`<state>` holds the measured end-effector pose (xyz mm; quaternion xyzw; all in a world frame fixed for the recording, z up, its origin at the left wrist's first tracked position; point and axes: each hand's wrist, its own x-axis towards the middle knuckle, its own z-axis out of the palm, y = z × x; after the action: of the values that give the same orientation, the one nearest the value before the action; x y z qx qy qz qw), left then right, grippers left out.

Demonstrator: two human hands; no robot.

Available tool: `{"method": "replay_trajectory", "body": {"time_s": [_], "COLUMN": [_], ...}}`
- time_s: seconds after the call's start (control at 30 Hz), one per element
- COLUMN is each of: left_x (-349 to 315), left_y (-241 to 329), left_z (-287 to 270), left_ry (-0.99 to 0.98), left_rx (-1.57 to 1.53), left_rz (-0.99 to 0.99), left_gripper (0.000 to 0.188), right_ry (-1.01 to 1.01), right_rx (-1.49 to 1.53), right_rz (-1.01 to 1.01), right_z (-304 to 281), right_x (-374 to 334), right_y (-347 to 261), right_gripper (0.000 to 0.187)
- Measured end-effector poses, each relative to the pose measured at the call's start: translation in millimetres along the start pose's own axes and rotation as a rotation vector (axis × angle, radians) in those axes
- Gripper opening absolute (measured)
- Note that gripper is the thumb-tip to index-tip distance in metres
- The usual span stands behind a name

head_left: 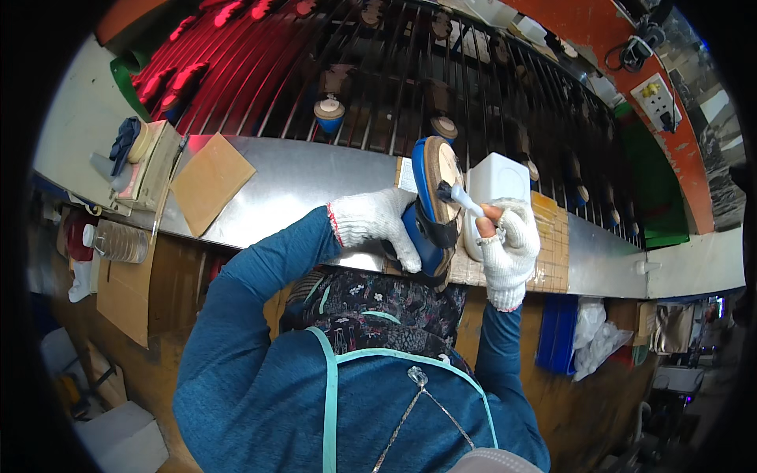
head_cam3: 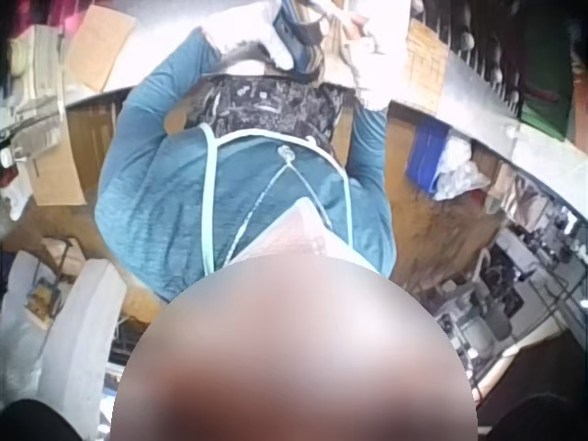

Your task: The person repeatedly applies glue to the sole of a blue and black shoe using a small brush. They dip the brush into a white container and spread the adhesive along the sole's edge and surface, rotating the shoe to access different areas.

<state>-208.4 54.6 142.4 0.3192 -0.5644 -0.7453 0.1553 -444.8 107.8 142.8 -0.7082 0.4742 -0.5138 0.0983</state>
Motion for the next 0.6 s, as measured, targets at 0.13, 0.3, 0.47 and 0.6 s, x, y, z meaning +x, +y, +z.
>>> {"method": "replay_trajectory", "body": {"time_s": [0.13, 0.3, 0.47, 0.6], "left_x": [1.1, 10.4, 15.6, 12.0], "left_y": [-6.5, -21.3, -30.3, -41.8], "left_z": [5.2, 2.1, 0.9, -7.3], "left_ry": [-0.028, -0.127, -0.146, -0.115], "left_rx": [0.018, -0.033, 0.085, -0.214], "left_rz": [0.024, -0.096, -0.048, -0.025], "left_gripper": [0.079, 0.087, 0.092, 0.085], "right_ry": [-0.027, -0.059, -0.108, -0.053], "right_rx": [-0.043, -0.024, -0.017, -0.163], "right_rz": [0.057, 0.056, 0.105, 0.432], "right_z": [-3.9, -13.0, -37.7, -66.2], "right_x": [-17.0, -29.3, -46.3, -70.1], "right_y": [8.2, 16.8, 27.0, 44.5], "right_gripper": [0.02, 0.022, 0.022, 0.013]}}
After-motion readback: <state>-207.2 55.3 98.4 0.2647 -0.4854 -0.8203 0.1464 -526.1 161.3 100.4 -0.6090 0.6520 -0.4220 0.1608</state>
